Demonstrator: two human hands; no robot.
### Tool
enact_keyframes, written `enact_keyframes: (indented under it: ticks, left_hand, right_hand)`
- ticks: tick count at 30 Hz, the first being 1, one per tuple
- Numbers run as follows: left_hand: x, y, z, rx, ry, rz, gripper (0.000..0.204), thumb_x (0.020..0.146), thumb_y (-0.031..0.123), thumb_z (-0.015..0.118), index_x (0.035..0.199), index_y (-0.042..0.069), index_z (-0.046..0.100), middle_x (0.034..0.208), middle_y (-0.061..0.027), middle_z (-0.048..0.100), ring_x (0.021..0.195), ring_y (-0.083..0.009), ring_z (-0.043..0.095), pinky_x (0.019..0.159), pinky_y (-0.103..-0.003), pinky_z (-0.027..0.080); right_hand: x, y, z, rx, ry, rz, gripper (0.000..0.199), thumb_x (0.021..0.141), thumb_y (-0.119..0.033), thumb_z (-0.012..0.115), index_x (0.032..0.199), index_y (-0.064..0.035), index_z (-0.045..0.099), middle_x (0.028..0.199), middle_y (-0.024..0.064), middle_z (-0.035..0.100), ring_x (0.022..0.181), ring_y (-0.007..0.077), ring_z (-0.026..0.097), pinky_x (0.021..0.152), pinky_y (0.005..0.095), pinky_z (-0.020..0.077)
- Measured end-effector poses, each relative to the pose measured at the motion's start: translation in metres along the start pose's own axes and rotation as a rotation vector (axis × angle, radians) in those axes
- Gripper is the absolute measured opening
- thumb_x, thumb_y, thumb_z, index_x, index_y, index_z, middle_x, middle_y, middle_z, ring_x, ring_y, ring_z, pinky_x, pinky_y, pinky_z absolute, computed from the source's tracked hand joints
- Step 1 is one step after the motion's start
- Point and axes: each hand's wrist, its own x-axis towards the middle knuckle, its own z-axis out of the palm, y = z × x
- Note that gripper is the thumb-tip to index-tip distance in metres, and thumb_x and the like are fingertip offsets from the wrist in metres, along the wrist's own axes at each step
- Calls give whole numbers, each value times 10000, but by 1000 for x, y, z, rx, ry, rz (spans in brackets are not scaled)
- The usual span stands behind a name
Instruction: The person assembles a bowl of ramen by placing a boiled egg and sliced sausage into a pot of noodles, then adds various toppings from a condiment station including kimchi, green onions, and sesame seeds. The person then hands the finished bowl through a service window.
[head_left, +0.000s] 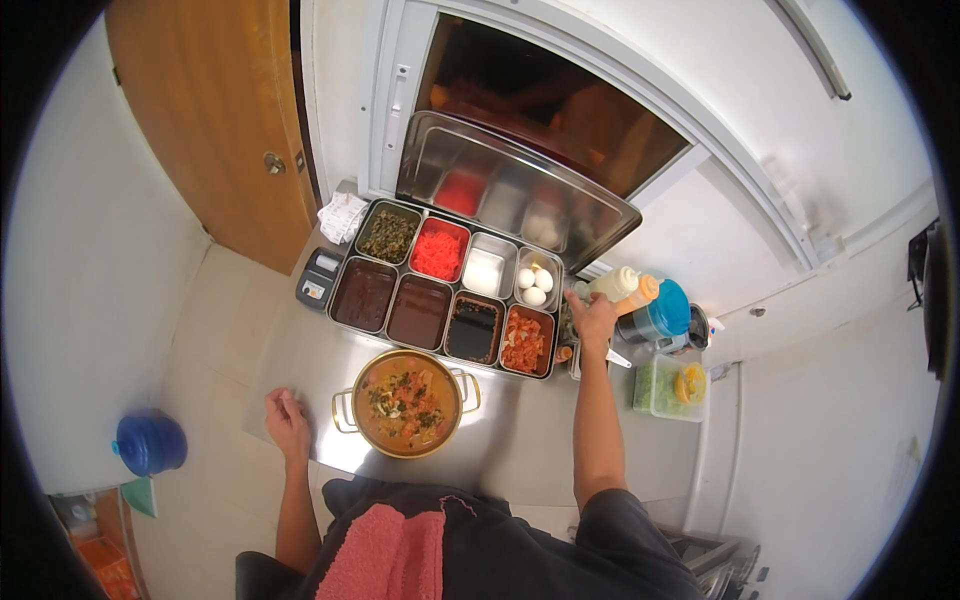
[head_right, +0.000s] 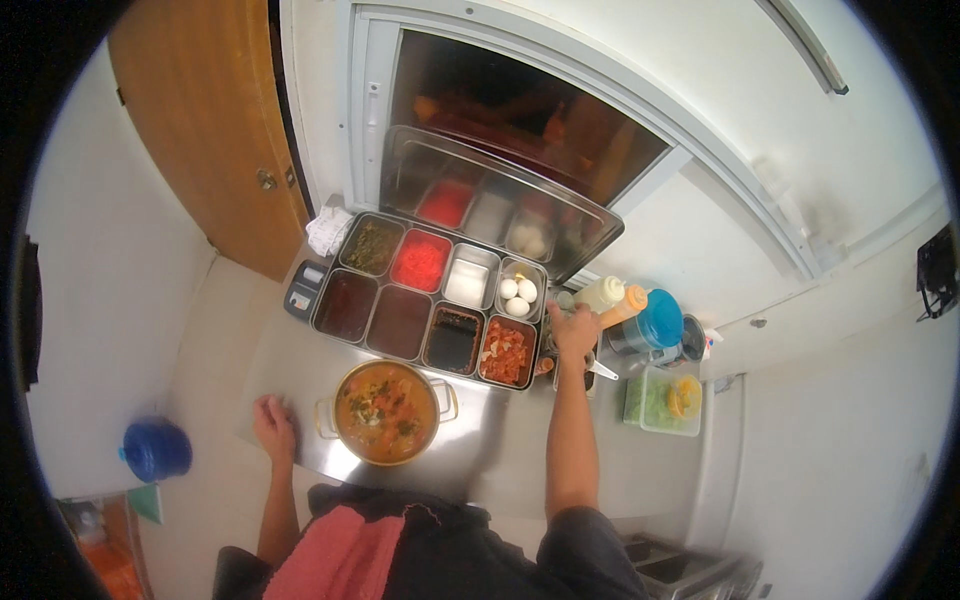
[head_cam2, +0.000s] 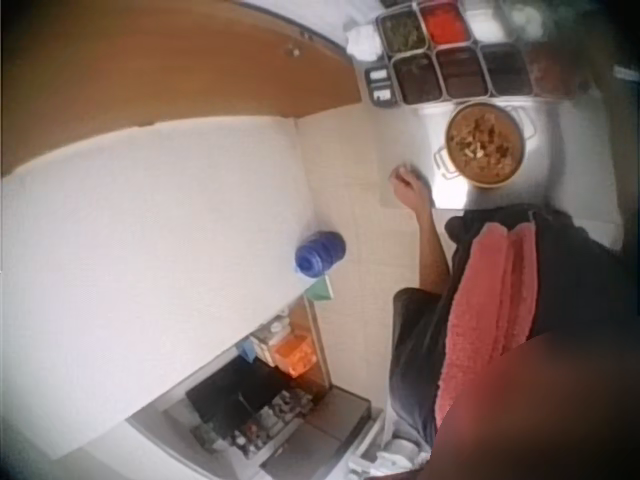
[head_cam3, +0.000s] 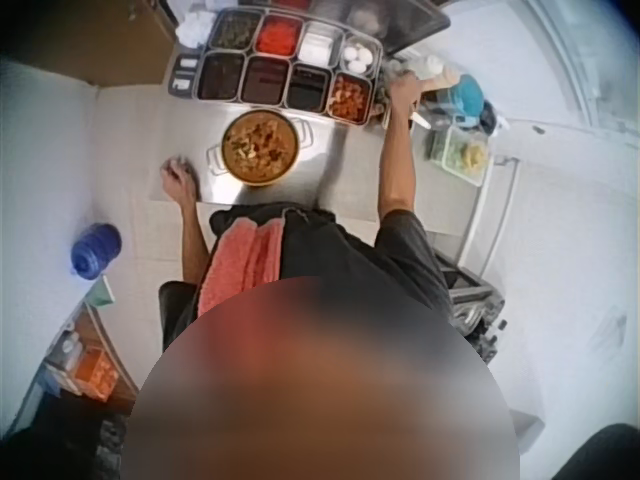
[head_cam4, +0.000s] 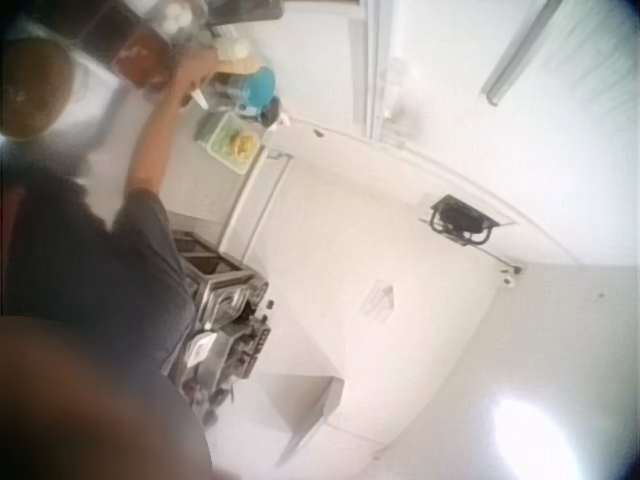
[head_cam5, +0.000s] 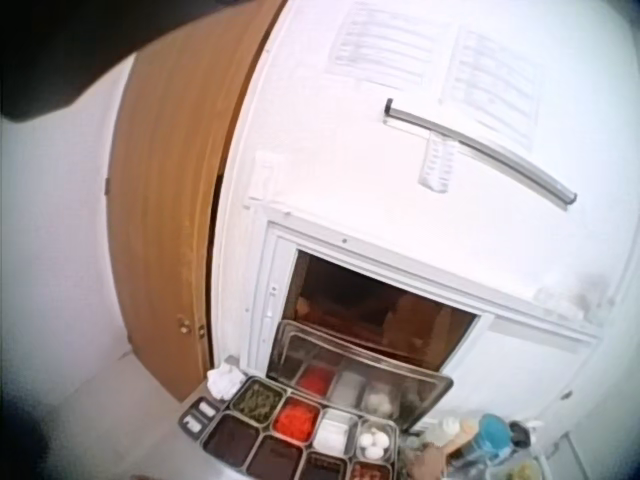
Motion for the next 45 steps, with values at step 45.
enact_keyframes:
  ticks: [45]
  left_hand:
    - [-2, 22, -7, 3, 69, 13, 199, 1027, 193, 598, 1047, -3, 620, 690, -51, 625, 573, -98, 542, 542, -274, 446]
  right_hand:
    - [-204, -124, -93, 473, -1024, -790, 586, 798, -225, 855, 1310, -90, 603, 1192, 172, 707, 1079, 337, 697, 927, 407, 547]
